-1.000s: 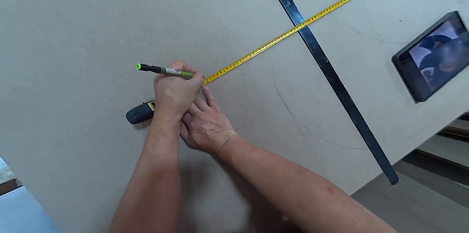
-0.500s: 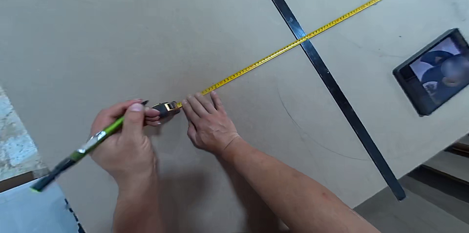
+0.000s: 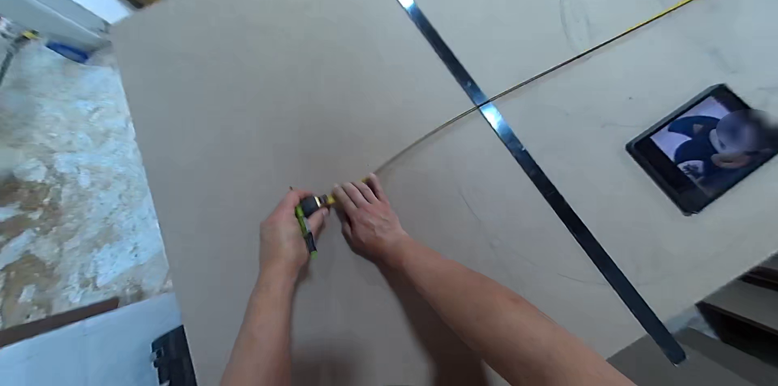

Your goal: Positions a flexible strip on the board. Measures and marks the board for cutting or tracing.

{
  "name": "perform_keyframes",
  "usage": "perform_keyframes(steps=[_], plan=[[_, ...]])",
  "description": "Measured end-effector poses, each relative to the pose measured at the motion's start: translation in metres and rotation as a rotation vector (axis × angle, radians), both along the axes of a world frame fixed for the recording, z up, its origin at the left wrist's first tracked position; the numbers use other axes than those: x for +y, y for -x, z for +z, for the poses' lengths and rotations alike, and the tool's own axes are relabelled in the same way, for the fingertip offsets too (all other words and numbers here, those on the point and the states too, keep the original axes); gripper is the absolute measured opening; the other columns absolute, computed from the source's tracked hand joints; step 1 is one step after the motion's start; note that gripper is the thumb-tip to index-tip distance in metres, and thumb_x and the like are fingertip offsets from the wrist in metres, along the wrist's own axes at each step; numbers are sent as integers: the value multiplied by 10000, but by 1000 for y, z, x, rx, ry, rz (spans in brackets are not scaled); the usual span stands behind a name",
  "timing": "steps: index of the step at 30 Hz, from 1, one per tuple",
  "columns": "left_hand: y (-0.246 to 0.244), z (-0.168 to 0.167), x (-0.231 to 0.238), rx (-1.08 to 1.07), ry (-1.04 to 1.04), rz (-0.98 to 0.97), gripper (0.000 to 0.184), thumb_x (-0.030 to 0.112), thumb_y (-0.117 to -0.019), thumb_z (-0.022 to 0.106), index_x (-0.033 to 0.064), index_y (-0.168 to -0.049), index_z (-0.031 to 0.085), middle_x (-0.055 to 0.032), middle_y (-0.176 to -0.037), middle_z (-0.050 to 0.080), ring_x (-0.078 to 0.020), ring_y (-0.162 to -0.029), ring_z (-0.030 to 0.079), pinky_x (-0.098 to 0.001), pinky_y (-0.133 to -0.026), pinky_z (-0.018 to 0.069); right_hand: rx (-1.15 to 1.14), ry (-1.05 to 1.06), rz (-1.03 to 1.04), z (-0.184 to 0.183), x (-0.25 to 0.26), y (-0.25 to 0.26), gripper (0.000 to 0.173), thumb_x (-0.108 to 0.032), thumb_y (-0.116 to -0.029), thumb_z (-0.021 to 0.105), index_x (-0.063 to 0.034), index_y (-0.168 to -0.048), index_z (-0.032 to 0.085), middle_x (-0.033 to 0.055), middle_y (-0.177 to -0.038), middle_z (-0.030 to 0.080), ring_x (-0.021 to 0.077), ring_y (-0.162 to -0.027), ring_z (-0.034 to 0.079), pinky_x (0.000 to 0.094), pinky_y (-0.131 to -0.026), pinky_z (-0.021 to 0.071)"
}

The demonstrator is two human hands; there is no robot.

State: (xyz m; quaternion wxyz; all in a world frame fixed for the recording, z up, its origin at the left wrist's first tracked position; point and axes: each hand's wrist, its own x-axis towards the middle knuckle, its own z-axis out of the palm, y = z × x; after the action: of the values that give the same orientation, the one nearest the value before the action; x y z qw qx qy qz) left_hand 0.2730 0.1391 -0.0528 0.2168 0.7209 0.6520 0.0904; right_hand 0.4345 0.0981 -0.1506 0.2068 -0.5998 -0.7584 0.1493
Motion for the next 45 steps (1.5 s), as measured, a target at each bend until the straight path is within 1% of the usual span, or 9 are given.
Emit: perform_keyframes(steps=[3,6,12,17,21,26,34,40,45], plan=[[-17,21,-44,-79,-41,-55,372,287,-874,835,163,-1200,706,-48,-1009,737,-197,-867,723,-490,-776,613,-43,-43,12,21,-21,-79,390,-293,-1029,526,-188,-1393,619,22,-1350,649,211,-1358,538,568,-1273,202],[-50,38,-93,-196,-30,-94,380,361,-894,795,148,-1199,719,-9,-1036,746,-112,-896,725,-367,-812,630,-188,-36,55,41,-40,-212,278,-152,-992,601,-182,-1245,713,55,-1139,734,265,-1136,669,484,-1059,505],[-137,65,-161,-380,103,-231,435,455,-949,712,113,-1218,716,-41,-1081,747,-123,-957,726,-348,-870,617,-540,35,22,154,-93,-419,497,-4,-909,680,-158,-1380,647,128,-1044,744,363,-981,706,579,-922,545],[-184,84,-190,-437,119,-419,445,479,-966,682,96,-1191,704,-73,-1059,741,-184,-935,729,-409,-831,614,-604,-133,49,193,-168,-454,437,-6,-902,583,-150,-1297,702,104,-914,731,351,-858,711,563,-810,567],[-219,106,-227,-378,66,-562,389,433,-988,657,62,-1103,679,-116,-957,714,-255,-859,725,-465,-729,604,-615,98,-191,228,-205,-489,467,-33,-863,765,-78,-1318,666,197,-1133,708,430,-1088,666,618,-981,503],[-245,133,-262,-363,56,-652,363,385,-1008,638,42,-1127,657,-156,-938,693,-309,-855,719,-486,-716,596,-670,239,-261,259,-266,-488,387,27,-962,586,-115,-1305,693,188,-1169,716,412,-1133,656,595,-1049,455],[-274,122,-314,-350,116,-642,410,442,-1001,629,54,-1130,654,-143,-970,704,-292,-886,722,-488,-758,600,-739,-19,-289,252,-334,-552,373,-16,-890,643,-186,-1211,726,79,-1006,736,336,-967,698,562,-888,540],[-305,121,-332,-341,140,-702,449,476,-986,646,49,-1123,659,-145,-970,704,-288,-903,714,-498,-799,589,-488,176,-162,254,-385,-575,289,-178,-1021,560,-162,-1271,705,158,-1099,744,396,-1041,709,636,-872,555],[-362,124,-341,-320,208,-790,435,453,-969,684,64,-1162,667,-137,-1024,716,-291,-959,708,-522,-851,575,-183,355,53,258,-426,-540,265,-183,-1024,585,-90,-1226,729,193,-1093,750,399,-1003,728,648,-860,563]])
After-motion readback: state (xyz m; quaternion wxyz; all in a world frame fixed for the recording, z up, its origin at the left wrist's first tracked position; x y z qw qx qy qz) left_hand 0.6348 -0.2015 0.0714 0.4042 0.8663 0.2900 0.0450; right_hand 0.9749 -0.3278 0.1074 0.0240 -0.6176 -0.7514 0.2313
